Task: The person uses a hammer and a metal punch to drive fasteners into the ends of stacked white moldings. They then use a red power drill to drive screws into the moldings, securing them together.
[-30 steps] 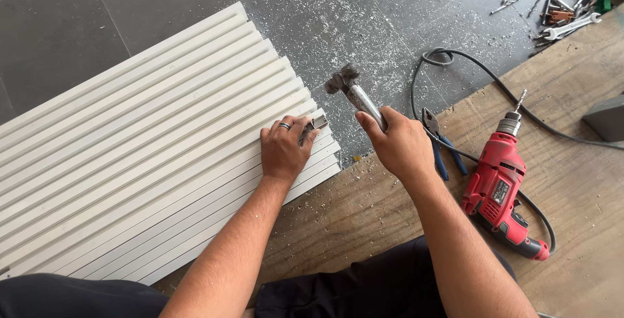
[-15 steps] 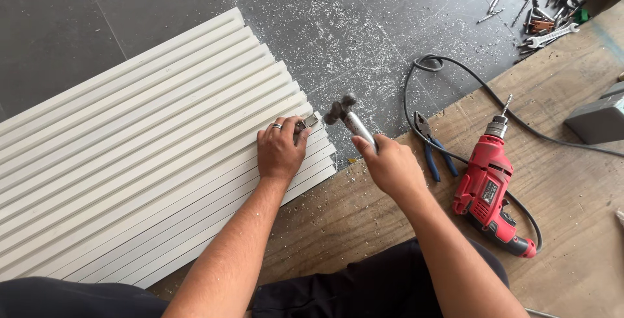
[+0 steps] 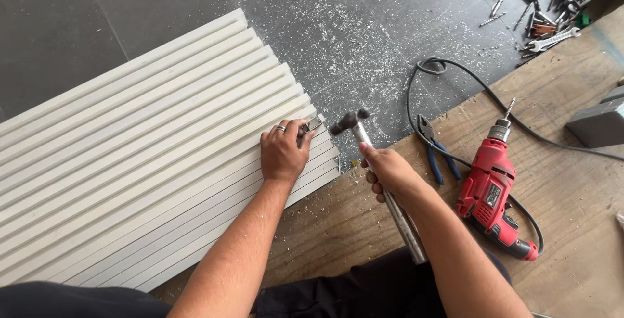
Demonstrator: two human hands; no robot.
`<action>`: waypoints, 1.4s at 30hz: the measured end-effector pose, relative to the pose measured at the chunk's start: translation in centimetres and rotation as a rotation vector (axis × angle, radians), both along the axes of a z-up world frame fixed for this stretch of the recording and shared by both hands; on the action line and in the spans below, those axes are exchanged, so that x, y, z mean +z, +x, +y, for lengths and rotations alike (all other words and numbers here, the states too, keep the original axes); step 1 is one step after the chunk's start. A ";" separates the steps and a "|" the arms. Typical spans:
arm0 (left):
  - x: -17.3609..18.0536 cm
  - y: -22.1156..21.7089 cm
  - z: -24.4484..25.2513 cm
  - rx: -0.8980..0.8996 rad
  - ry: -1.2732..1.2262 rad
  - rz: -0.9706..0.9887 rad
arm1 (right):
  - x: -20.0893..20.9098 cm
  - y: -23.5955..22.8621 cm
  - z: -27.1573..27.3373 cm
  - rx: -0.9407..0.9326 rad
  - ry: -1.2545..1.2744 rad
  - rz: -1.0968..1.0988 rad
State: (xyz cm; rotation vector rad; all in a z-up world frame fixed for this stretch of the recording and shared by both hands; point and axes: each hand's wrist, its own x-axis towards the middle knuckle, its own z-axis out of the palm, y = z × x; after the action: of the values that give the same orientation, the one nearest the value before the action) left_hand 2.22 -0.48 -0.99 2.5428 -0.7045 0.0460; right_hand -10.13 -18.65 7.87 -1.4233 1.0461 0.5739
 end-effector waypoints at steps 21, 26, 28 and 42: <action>0.4 -0.1 -1.0 0.011 -0.014 -0.119 | -1.8 1.2 -0.6 -0.355 0.239 -0.124; 0.2 0.0 -0.4 0.004 -0.097 0.004 | -2.0 1.2 -1.7 -0.370 0.178 -0.125; 0.4 0.1 0.3 -0.017 -0.057 -0.021 | -2.1 1.1 -2.0 -0.376 0.153 -0.124; 0.9 0.0 1.0 -0.120 0.058 -0.176 | -2.2 1.5 -2.2 -0.373 0.144 -0.147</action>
State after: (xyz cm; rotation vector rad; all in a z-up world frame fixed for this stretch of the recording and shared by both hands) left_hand 2.24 0.49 -0.06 2.5679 -0.9375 0.2134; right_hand -8.67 -20.81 5.72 -1.0913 1.0949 0.2630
